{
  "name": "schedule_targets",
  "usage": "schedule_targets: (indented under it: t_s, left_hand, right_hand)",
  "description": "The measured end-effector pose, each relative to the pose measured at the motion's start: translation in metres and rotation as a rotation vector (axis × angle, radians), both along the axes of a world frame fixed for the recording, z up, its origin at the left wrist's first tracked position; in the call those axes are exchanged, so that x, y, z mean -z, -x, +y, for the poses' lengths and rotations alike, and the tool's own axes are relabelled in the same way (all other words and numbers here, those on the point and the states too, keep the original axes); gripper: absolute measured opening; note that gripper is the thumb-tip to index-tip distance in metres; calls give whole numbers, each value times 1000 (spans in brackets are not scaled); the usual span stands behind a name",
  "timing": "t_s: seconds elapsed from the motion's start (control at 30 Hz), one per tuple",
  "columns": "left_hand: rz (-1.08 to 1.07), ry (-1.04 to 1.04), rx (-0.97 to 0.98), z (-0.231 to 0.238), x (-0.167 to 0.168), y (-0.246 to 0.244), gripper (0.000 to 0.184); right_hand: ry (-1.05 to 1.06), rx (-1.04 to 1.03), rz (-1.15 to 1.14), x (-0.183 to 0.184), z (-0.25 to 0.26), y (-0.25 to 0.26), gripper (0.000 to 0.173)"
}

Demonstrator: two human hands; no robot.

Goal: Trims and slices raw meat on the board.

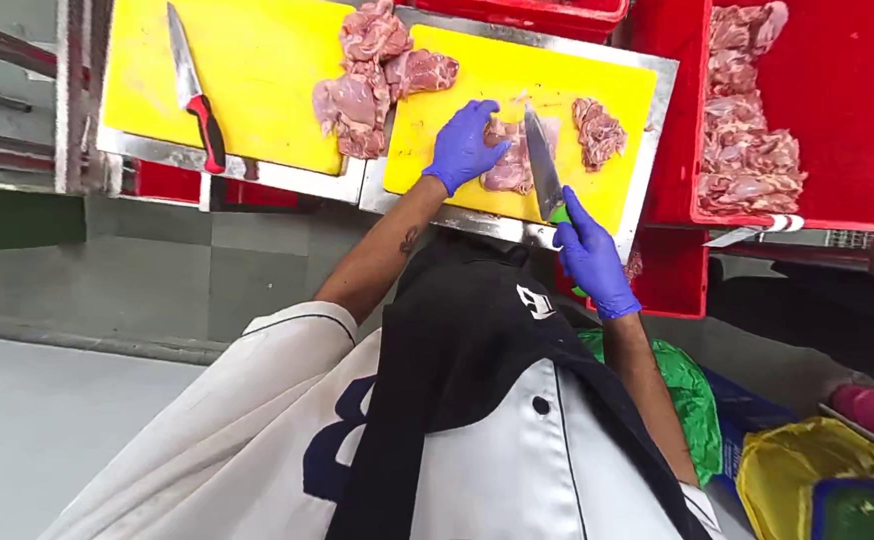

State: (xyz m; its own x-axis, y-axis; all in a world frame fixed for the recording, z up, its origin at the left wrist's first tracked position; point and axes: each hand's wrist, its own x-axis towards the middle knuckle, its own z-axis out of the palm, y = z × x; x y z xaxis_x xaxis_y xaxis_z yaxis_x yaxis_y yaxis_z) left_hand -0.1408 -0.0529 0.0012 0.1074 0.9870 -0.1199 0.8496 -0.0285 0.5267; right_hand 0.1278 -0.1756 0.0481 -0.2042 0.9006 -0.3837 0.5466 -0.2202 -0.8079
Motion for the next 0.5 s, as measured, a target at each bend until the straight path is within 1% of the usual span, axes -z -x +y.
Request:
schedule_targets:
  t_s: [0.03,0.1,0.17,0.23,0.3,0.37,0.5]
  left_hand:
    - [-35,-47,60,7,5,-3,50]
    - [-24,-33,106,14,9,-5,39]
    - [-21,15,78,14,7,-6,37]
    - [-37,10,18,8,8,-6,38]
    - [-58,-6,-34,2,10,-9,39]
    - [-68,3,-52,0,9,-11,41]
    - [-79,105,-44,-1,3,-12,41]
  right_hand:
    - [31,-21,-6,5,4,-7,53]
    - [28,2,-78,10,7,-21,52]
    - [-80,-15,-257,-1,10,-26,52]
    - [-158,-120,-406,-20,9,-19,52]
    - [-165,-272,-499,-32,13,-4,52]
    - [-154,-372,-554,-30,35,18,54]
    - [-205,-355,-506,0,107,78,55]
